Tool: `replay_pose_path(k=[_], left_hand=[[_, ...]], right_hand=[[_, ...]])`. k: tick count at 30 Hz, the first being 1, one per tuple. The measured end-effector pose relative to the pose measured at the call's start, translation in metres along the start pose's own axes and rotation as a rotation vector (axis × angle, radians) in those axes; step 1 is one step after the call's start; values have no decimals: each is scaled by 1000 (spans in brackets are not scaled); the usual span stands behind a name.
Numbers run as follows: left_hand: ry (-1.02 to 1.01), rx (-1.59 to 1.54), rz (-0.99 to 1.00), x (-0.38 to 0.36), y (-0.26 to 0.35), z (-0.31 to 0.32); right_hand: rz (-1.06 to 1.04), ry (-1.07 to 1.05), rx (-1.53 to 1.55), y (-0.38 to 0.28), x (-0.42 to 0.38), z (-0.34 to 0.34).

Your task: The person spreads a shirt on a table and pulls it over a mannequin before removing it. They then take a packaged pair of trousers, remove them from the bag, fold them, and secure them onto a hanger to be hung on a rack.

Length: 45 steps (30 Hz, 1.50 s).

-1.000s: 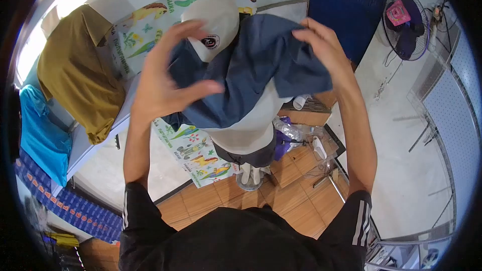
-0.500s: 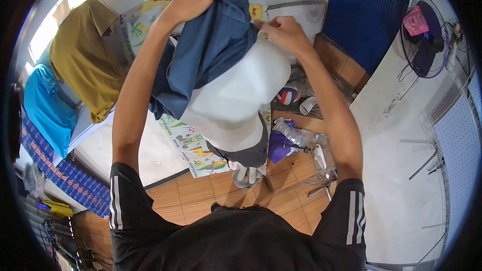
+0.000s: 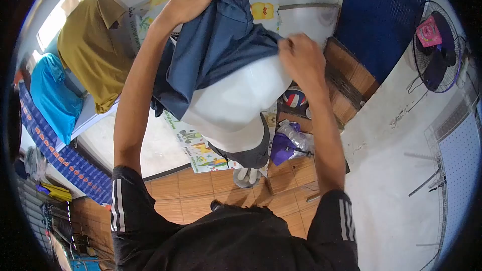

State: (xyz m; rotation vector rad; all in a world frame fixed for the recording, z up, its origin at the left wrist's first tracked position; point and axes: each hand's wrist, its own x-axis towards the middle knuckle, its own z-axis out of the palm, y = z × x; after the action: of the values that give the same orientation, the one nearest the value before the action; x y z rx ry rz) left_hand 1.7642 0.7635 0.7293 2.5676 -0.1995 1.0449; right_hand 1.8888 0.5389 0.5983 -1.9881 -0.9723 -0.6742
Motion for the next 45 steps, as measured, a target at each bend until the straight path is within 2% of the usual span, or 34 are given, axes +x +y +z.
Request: replay_pose_path(k=[3, 5, 7, 9, 10, 12, 13, 15, 17, 19, 20, 24, 26, 29, 31, 32, 33, 35, 36, 37, 38, 39, 41, 43, 44, 45], left_hand=[[19, -11, 14, 0, 0, 2], [15, -1, 2, 2, 1, 4], [-14, 28, -44, 3, 5, 6], [-36, 3, 49, 4, 9, 5], [-48, -11, 93, 3, 10, 6], [-42, -277, -16, 7, 5, 13], [-37, -406, -73, 8, 4, 15], [-34, -314, -72, 5, 5, 15], [-12, -315, -56, 2, 5, 13], [52, -293, 0, -3, 5, 10], [90, -280, 33, -5, 6, 7], [414, -180, 160, -57, 11, -17], [561, -218, 176, -96, 4, -31], [829, -322, -53, -173, -17, -27], [1026, -417, -288, -229, -69, -10], [1112, -454, -420, -260, -101, 5], [1188, -509, -586, -286, -129, 22], [910, -544, -937, -347, -184, 61], [699, -696, -989, -379, -223, 85], [440, -737, -1052, -375, -201, 91], [449, -1012, -1283, -378, -207, 106], [269, -1093, -1245, -380, -212, 112], [349, -1273, -1121, -348, -178, 110], [249, -1450, -936, -340, -197, 111], [201, -1535, -840, -335, -209, 112], [183, -1564, -875, -334, -225, 113]], right_hand=[[101, 126, 175, 50, -57, 18], [471, 57, 366, 74, -101, 40], [381, 55, 233, 113, -155, 83], [662, -135, 552, 115, -190, 106], [719, -93, 625, 107, -196, 115], [828, -7, 773, 94, -209, 129], [813, -35, 714, 96, -214, 132], [777, -97, 597, 99, -223, 142], [681, -161, 396, 140, -256, 186], [721, -230, 330, 190, -306, 236], [805, -265, 363, 211, -333, 258], [1102, -265, 495, 168, -324, 233], [1146, -237, 642, 158, -321, 219], [1163, -194, 867, 153, -314, 209], [1176, -198, 1020, 153, -307, 206], [1315, -118, 916, 143, -300, 208], [1331, -115, 1069, 144, -300, 211], [1357, -93, 1376, 156, -307, 213], [1227, -151, 1648, 155, -309, 204], [1226, -167, 1699, 156, -309, 206], [1224, -180, 1750, 158, -308, 211], [1224, -191, 1800, 158, -307, 214], [1147, -220, 1900, 144, -299, 210], [1101, -266, 1942, 135, -294, 207], [1111, -214, 1878, 128, -290, 205], [1120, -164, 1814, 109, -280, 199]])
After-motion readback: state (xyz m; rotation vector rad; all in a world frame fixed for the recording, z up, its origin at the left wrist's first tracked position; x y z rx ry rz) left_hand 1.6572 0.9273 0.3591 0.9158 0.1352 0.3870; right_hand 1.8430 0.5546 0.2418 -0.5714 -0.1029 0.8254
